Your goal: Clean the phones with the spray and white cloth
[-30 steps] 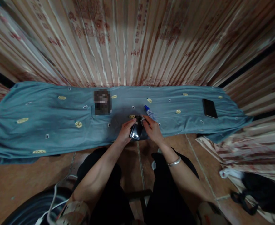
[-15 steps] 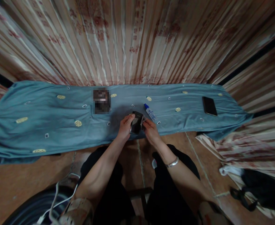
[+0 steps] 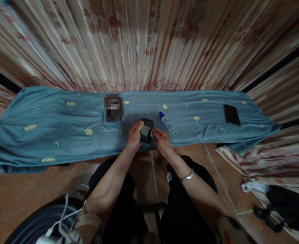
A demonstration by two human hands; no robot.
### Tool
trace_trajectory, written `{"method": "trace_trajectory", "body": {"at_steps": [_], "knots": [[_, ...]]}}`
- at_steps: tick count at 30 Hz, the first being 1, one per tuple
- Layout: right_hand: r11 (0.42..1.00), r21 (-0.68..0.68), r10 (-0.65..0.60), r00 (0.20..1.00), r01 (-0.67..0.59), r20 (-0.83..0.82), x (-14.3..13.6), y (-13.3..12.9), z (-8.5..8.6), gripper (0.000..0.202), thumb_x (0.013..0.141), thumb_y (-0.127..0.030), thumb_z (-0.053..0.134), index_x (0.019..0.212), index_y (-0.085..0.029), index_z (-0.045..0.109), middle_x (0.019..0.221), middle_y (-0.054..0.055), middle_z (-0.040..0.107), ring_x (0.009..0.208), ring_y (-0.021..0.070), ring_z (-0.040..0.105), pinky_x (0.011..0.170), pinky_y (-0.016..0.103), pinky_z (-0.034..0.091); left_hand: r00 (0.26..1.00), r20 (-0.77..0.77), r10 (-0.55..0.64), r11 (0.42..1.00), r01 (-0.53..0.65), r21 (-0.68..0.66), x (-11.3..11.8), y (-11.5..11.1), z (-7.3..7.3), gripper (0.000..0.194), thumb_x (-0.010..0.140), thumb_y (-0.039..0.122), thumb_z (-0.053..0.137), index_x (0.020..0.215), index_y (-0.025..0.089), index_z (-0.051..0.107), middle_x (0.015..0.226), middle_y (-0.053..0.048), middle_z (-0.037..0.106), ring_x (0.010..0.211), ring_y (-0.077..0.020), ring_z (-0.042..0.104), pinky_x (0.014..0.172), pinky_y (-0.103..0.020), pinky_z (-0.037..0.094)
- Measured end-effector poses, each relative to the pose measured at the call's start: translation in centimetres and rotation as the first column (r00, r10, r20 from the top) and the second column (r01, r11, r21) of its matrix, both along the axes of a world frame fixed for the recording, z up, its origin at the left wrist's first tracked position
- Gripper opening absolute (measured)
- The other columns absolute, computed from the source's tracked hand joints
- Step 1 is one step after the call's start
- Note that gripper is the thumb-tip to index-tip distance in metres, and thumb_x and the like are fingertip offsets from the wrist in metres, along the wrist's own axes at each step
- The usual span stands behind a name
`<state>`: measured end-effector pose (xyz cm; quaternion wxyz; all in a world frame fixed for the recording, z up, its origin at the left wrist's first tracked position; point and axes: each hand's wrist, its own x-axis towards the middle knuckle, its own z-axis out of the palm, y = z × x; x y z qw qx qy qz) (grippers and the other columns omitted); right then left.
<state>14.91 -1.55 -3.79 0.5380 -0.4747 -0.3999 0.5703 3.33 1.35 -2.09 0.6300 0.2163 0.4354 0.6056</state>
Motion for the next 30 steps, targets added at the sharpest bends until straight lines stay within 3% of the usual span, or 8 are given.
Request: {"method": "trace_trajectory", "body": {"at_steps": [10,14,18,21,24,27,30], "knots": [[0.997,-0.043,0.060,0.998,-0.062,-0.036,-1.1,-2.2,-0.2,0.036,0.069,-0.046,0.074,0.095,-0.022,0.076,0.091,0.002,0.077,0.090,0.0206,0.071,0.084,0.033,0.056,1.000,-0.005,0.002,1.000,-0.002,-0.006,-1.1,0.5,0.1,0.035,0.066,0.045,0.083,0.065,0.015,0.066,0.056,0.002,0.063,0.054,-0.0109,0.057,0.057,-0.023,0.044],[0.999,-0.012,0.040,0.999,-0.040,0.015,-0.6,-1.7,-0.2,0.034,0.071,-0.045,0.072,0.095,-0.022,0.076,0.088,0.001,0.078,0.088,0.0212,0.071,0.083,0.033,0.057,0.997,-0.062,0.054,0.996,-0.049,0.073,-1.2,0.7,-0.2,0.028,0.066,0.039,0.084,0.077,0.016,0.074,0.073,-0.001,0.073,0.077,-0.0148,0.067,0.069,-0.022,0.050],[0.998,0.063,-0.015,0.984,0.004,0.177,-0.1,-1.4,-0.5,0.036,0.076,-0.044,0.068,0.103,-0.022,0.075,0.097,0.002,0.078,0.094,0.0234,0.071,0.089,0.037,0.056,0.990,-0.100,0.096,0.988,-0.082,0.135,-1.5,1.2,-0.9,0.025,0.068,0.030,0.083,0.090,0.019,0.077,0.095,-0.003,0.078,0.101,-0.0171,0.068,0.086,-0.023,0.051],[0.986,0.167,-0.092,0.915,0.028,0.394,0.4,-1.4,-0.4,0.038,0.081,-0.040,0.063,0.113,-0.023,0.072,0.113,0.004,0.076,0.107,0.0265,0.069,0.101,0.043,0.051,0.990,-0.083,0.118,0.990,-0.110,0.088,-1.4,1.2,-1.2,0.019,0.069,0.023,0.080,0.087,0.019,0.076,0.093,-0.002,0.078,0.100,-0.0160,0.069,0.089,-0.023,0.050],[0.967,0.252,-0.123,0.813,-0.030,0.569,0.8,-1.6,0.1,0.039,0.085,-0.034,0.059,0.121,-0.024,0.069,0.121,0.006,0.073,0.116,0.0279,0.067,0.104,0.044,0.049,0.996,-0.025,0.081,0.997,-0.080,0.021,-0.8,0.7,-1.0,0.016,0.069,0.022,0.079,0.085,0.018,0.075,0.088,-0.002,0.078,0.095,-0.0171,0.070,0.085,-0.025,0.052],[0.954,0.282,-0.122,0.735,-0.098,0.667,1.0,-1.8,0.6,0.045,0.087,-0.029,0.054,0.130,-0.019,0.065,0.127,0.011,0.071,0.119,0.0288,0.065,0.105,0.044,0.049,0.999,0.048,0.023,0.999,-0.024,0.022,-0.1,0.1,-0.5,0.020,0.068,0.027,0.081,0.084,0.017,0.073,0.080,-0.003,0.076,0.086,-0.0181,0.071,0.080,-0.027,0.053],[0.945,0.295,-0.115,0.696,-0.145,0.709,0.9,-1.9,0.9,0.048,0.089,-0.027,0.052,0.135,-0.016,0.061,0.130,0.013,0.068,0.120,0.0282,0.064,0.106,0.044,0.048,0.999,0.048,-0.019,0.998,0.016,0.065,0.2,-0.1,-0.2,0.025,0.063,0.023,0.085,0.082,0.016,0.072,0.075,0.000,0.074,0.073,-0.0126,0.068,0.074,-0.023,0.051]]}}
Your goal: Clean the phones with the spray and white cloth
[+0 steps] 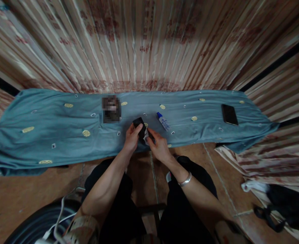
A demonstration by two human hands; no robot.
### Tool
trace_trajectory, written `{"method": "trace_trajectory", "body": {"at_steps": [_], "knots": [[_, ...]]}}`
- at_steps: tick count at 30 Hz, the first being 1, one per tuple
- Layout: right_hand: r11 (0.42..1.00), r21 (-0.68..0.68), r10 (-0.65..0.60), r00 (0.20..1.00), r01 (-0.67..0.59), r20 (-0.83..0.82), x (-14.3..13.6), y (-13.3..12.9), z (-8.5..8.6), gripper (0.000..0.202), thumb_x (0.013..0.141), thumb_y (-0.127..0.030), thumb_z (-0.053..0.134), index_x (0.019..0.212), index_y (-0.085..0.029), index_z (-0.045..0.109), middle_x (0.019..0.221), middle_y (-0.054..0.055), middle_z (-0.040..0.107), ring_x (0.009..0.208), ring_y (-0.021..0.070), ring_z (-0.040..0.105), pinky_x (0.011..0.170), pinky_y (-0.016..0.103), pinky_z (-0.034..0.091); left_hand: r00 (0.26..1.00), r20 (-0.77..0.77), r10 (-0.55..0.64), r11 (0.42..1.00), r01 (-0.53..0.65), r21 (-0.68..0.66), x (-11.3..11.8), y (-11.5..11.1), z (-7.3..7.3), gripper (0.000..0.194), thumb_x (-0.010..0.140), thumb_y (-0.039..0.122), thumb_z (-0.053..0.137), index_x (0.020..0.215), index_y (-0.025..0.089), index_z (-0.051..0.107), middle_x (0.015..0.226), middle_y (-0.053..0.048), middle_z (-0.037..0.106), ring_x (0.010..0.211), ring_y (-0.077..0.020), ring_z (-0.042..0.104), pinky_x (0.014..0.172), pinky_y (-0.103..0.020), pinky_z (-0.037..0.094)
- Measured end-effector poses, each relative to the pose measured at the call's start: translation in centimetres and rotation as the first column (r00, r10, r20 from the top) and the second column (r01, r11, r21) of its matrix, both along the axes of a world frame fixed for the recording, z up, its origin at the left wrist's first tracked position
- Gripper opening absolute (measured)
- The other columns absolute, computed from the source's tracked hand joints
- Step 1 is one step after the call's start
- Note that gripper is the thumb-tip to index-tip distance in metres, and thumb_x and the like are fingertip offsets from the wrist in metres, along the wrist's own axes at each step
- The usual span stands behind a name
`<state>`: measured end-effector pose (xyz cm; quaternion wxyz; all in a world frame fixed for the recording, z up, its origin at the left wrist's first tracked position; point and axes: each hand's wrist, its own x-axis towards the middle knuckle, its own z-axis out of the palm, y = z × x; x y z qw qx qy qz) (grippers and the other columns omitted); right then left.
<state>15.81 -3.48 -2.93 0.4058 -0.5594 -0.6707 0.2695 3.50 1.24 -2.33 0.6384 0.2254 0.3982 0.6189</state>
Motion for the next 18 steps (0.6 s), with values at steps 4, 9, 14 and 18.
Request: {"method": "trace_trajectory", "body": {"at_steps": [4,9,14,18], "knots": [[0.997,0.059,0.042,0.999,-0.041,-0.017,-0.22,-0.40,0.31,0.048,0.092,-0.025,0.050,0.139,-0.021,0.056,0.136,0.009,0.065,0.124,0.0244,0.062,0.109,0.041,0.047,1.000,0.015,0.027,1.000,-0.027,-0.002,-0.06,0.18,-0.06,0.035,0.056,0.019,0.089,0.085,0.018,0.068,0.075,0.003,0.073,0.067,-0.0086,0.065,0.071,-0.020,0.050],[0.992,0.111,0.068,0.997,-0.063,-0.041,-0.41,-0.74,0.82,0.044,0.094,-0.022,0.047,0.138,-0.020,0.054,0.137,0.010,0.064,0.126,0.0224,0.061,0.108,0.040,0.049,0.998,0.067,-0.021,0.997,0.025,-0.070,-0.22,0.08,0.22,0.041,0.050,0.029,0.092,0.080,0.017,0.066,0.073,0.001,0.073,0.064,-0.0114,0.065,0.063,-0.023,0.049],[0.978,0.189,0.091,0.996,-0.086,-0.018,-0.19,-0.43,0.90,0.040,0.097,-0.021,0.043,0.133,-0.020,0.059,0.144,0.011,0.058,0.136,0.0218,0.053,0.116,0.041,0.042,0.988,0.101,-0.119,0.989,0.126,-0.073,-0.18,-0.28,0.44,0.030,0.056,0.028,0.088,0.077,0.016,0.070,0.073,0.001,0.073,0.066,-0.0102,0.063,0.065,-0.022,0.047],[0.977,0.187,0.105,0.994,-0.102,-0.007,0.21,0.13,0.72,0.045,0.098,-0.020,0.041,0.140,-0.024,0.055,0.150,0.007,0.053,0.140,0.0195,0.048,0.120,0.041,0.037,0.975,0.154,-0.158,0.977,0.177,-0.119,0.26,-0.67,0.26,0.017,0.064,0.025,0.082,0.074,0.016,0.071,0.071,0.001,0.072,0.067,-0.0104,0.063,0.068,-0.022,0.047]]}}
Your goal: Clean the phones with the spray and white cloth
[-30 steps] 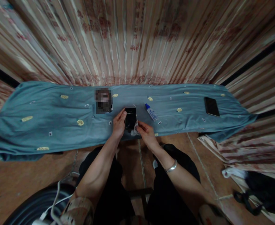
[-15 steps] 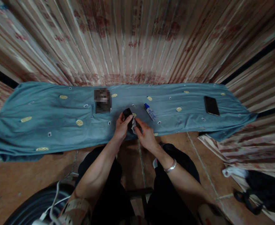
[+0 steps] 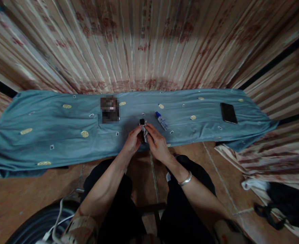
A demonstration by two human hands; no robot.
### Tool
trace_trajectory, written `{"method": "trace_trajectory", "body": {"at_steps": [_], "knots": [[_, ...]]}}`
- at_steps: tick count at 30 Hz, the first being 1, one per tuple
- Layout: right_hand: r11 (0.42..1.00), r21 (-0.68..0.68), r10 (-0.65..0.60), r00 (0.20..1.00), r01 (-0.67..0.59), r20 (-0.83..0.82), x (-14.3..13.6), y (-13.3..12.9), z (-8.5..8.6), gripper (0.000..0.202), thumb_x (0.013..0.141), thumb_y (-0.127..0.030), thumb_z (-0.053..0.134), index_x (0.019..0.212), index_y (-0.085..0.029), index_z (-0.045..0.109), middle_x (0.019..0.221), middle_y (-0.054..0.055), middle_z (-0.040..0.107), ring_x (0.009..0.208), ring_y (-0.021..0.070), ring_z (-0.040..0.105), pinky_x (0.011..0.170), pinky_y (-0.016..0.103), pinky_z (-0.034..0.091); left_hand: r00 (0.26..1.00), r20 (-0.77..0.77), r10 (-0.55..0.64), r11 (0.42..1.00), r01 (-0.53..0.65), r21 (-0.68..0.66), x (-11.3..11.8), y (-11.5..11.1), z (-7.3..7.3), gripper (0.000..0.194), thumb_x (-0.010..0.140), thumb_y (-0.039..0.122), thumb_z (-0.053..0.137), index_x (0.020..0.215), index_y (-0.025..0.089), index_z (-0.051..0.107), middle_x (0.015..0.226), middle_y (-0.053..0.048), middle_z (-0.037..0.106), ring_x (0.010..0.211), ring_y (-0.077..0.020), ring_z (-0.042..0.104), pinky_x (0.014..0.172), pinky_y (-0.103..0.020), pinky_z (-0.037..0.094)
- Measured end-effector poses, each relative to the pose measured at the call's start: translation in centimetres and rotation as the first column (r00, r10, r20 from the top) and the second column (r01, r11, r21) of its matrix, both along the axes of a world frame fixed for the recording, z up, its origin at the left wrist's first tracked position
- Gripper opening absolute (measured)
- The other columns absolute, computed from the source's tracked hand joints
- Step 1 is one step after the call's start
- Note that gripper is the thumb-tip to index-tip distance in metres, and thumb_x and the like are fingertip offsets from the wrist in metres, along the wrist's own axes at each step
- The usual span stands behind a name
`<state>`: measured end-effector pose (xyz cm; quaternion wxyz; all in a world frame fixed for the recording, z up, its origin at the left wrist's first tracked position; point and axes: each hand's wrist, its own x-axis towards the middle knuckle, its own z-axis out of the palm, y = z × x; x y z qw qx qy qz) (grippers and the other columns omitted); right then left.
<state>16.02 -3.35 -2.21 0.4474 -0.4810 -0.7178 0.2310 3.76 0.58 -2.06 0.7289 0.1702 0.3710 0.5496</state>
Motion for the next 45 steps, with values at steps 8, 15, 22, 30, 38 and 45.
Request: {"method": "trace_trajectory", "body": {"at_steps": [8,15,22,30,38,45], "knots": [[0.998,0.008,0.067,0.997,-0.067,0.027,-0.4,-0.1,-0.9,0.052,0.101,-0.021,0.035,0.152,-0.022,0.040,0.160,0.008,0.038,0.149,0.0193,0.032,0.125,0.043,0.028,1.000,-0.027,-0.009,0.999,0.008,-0.050,0.1,0.0,-0.7,0.014,0.073,0.029,0.076,0.076,0.016,0.070,0.067,0.002,0.068,0.068,-0.0119,0.062,0.065,-0.023,0.045],[0.996,0.028,0.088,0.994,-0.090,0.057,-0.6,-0.2,-0.8,0.054,0.103,-0.023,0.031,0.157,-0.027,0.030,0.163,0.003,0.032,0.152,0.0184,0.026,0.126,0.044,0.025,0.996,-0.088,-0.017,1.000,0.018,0.010,0.0,-0.2,-0.6,0.017,0.071,0.029,0.079,0.070,0.016,0.068,0.065,-0.001,0.066,0.081,-0.0173,0.066,0.070,-0.025,0.047],[1.000,-0.002,0.027,0.999,-0.027,0.026,0.3,0.9,-1.1,0.054,0.101,-0.024,0.032,0.156,-0.024,0.033,0.163,0.005,0.033,0.151,0.0192,0.028,0.126,0.044,0.024,0.997,-0.039,-0.061,0.998,0.063,0.029,0.2,-0.7,-0.1,0.019,0.069,0.029,0.081,0.078,0.014,0.075,0.075,-0.004,0.074,0.083,-0.0179,0.069,0.075,-0.026,0.049],[0.995,-0.078,-0.065,0.998,0.066,0.010,0.2,1.1,-1.9,0.055,0.098,-0.021,0.034,0.153,-0.018,0.038,0.159,0.009,0.039,0.149,0.0206,0.033,0.126,0.046,0.026,0.997,-0.024,-0.073,0.996,0.074,0.041,-0.4,-0.6,0.0,0.024,0.070,0.033,0.081,0.080,0.013,0.074,0.083,-0.006,0.077,0.097,-0.0233,0.071,0.085,-0.030,0.052],[0.997,0.027,0.076,0.995,-0.078,0.064,-0.2,0.0,-0.5,0.054,0.101,-0.020,0.030,0.155,-0.024,0.034,0.163,0.005,0.032,0.152,0.0186,0.026,0.127,0.044,0.024,0.999,-0.044,-0.028,0.999,0.030,0.030,0.0,-0.5,-0.5,0.017,0.069,0.027,0.081,0.080,0.017,0.074,0.086,-0.004,0.076,0.100,-0.0205,0.069,0.084,-0.027,0.050],[0.998,0.022,0.058,0.995,-0.060,0.082,0.2,0.4,-0.6,0.054,0.102,-0.023,0.030,0.156,-0.026,0.032,0.163,0.004,0.032,0.152,0.0184,0.026,0.126,0.044,0.024,0.998,-0.043,-0.039,0.996,0.042,0.076,0.3,-0.7,-0.7,0.022,0.067,0.025,0.082,0.086,0.015,0.074,0.088,-0.004,0.076,0.095,-0.0178,0.068,0.084,-0.026,0.048]]}}
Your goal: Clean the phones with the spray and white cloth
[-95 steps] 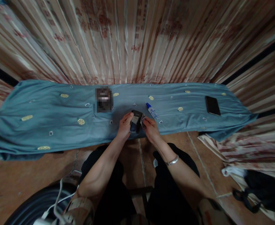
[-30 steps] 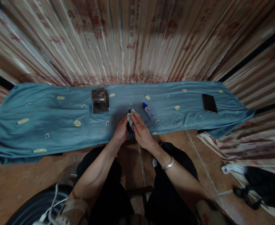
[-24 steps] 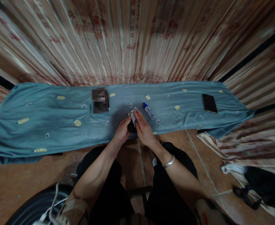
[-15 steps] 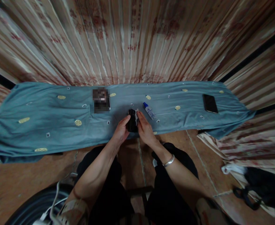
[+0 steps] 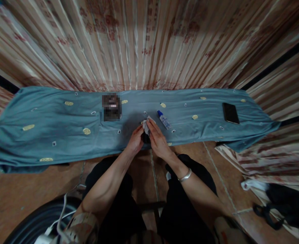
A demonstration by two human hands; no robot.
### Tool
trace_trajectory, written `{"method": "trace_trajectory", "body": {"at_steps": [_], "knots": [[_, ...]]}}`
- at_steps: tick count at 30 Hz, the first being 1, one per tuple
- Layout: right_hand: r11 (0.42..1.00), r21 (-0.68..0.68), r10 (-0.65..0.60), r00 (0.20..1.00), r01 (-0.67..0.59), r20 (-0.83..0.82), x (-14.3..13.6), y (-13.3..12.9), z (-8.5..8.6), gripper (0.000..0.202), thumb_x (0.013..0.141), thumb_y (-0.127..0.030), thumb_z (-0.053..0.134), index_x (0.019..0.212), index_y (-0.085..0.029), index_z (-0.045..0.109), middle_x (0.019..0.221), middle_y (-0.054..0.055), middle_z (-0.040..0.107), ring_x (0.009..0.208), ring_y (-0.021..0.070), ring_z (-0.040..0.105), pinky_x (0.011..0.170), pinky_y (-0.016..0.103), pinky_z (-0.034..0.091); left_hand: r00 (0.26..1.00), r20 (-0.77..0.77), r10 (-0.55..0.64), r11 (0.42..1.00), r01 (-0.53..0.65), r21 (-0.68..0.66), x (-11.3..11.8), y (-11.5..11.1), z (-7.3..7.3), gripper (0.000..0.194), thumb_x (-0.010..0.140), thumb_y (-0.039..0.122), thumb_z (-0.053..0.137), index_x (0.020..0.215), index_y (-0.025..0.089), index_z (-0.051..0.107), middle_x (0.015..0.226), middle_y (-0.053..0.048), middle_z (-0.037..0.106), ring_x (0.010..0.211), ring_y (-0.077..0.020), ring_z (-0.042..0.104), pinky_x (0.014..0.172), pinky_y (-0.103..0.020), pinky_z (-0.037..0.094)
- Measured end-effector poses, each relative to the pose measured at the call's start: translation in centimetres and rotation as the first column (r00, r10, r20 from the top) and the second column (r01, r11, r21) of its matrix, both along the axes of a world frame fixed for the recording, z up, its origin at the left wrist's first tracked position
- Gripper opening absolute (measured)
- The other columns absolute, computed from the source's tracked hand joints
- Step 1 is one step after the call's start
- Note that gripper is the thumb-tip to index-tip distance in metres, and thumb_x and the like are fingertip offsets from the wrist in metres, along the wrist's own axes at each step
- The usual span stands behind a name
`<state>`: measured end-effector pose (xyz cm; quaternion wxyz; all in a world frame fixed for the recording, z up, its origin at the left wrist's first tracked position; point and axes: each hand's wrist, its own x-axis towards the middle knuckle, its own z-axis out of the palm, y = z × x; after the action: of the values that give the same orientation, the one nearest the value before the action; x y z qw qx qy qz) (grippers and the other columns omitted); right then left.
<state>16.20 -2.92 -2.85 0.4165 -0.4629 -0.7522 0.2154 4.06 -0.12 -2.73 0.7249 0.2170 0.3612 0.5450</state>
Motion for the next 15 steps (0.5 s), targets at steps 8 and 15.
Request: {"method": "trace_trajectory", "body": {"at_steps": [8,15], "knots": [[0.994,-0.047,-0.101,0.994,0.099,-0.038,0.5,0.9,-1.4,0.056,0.099,-0.020,0.031,0.154,-0.014,0.035,0.158,0.012,0.040,0.149,0.0198,0.033,0.126,0.045,0.025,1.000,-0.006,-0.004,0.999,0.004,-0.050,0.0,0.0,0.4,0.026,0.066,0.022,0.084,0.089,0.015,0.074,0.077,-0.001,0.073,0.071,-0.0129,0.065,0.073,-0.025,0.047],[0.999,-0.008,-0.054,0.998,0.053,-0.035,0.2,0.4,-0.2,0.060,0.099,-0.016,0.028,0.158,-0.023,0.027,0.163,0.005,0.033,0.151,0.0186,0.027,0.127,0.046,0.023,1.000,0.002,0.004,0.999,-0.004,-0.038,0.1,-0.1,0.5,0.030,0.060,0.021,0.087,0.087,0.017,0.074,0.077,0.002,0.073,0.070,-0.0105,0.064,0.074,-0.024,0.047]]}}
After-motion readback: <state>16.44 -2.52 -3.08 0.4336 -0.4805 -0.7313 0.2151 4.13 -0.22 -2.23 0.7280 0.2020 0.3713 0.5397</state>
